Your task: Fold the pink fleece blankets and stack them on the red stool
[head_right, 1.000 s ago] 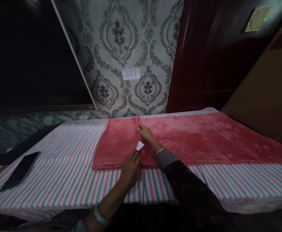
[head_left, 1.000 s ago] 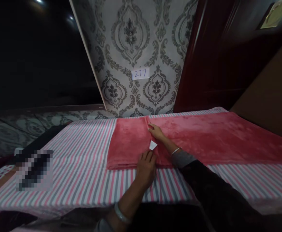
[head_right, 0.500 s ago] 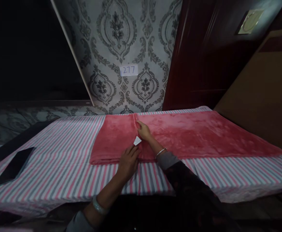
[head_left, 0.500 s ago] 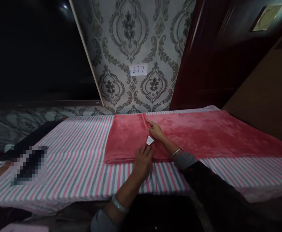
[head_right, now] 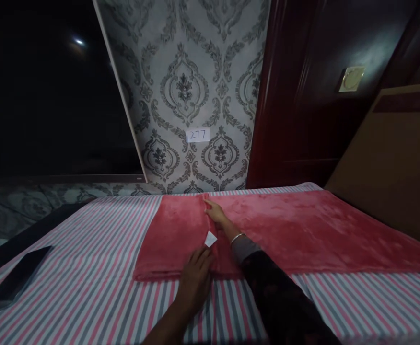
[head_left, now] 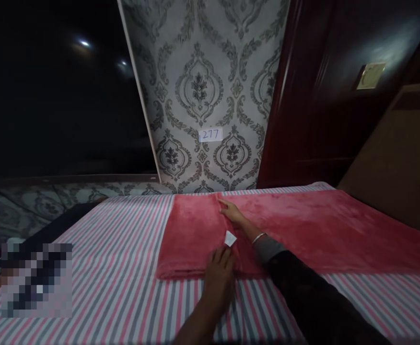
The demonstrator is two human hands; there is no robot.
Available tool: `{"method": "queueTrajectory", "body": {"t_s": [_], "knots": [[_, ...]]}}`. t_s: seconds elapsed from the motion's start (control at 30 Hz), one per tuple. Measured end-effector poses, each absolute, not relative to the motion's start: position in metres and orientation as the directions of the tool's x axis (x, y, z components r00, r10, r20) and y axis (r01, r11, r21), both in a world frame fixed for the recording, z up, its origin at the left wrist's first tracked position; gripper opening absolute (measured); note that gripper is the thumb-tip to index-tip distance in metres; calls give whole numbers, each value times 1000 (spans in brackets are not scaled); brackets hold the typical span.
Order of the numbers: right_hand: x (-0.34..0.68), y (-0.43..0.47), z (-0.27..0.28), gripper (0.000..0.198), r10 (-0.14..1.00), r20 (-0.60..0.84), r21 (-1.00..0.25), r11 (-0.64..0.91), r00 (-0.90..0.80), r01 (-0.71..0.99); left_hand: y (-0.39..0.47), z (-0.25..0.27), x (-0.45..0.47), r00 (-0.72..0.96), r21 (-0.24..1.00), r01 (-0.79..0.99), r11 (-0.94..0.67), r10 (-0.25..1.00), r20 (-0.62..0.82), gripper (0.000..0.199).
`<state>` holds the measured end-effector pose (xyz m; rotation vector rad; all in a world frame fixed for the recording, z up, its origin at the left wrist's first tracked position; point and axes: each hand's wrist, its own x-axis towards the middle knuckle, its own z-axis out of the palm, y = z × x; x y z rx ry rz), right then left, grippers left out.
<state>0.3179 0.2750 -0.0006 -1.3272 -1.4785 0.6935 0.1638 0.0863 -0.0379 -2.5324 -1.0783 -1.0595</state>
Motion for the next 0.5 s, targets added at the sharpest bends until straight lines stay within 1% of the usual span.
{"method": "queueTrajectory", "body": {"t_s": [0.1, 0.2, 0.33, 0.5], "knots": [[317, 287, -3, 60, 950, 286, -891, 214, 129, 400, 88, -42, 164, 456, 87, 687, -721, 521, 721, 50], [320, 290, -9, 61, 945, 278, -884, 181, 172, 431, 89, -48, 166, 452, 86, 682, -726, 511, 731, 50], [325, 286, -12, 58, 952, 255, -871, 152, 166, 467, 89, -50, 169, 481, 97, 685, -722, 548, 685, 48], [334, 269, -12, 54, 944, 293, -862, 194, 150, 468, 83, -37, 167, 514, 156, 654, -740, 586, 626, 46]]}}
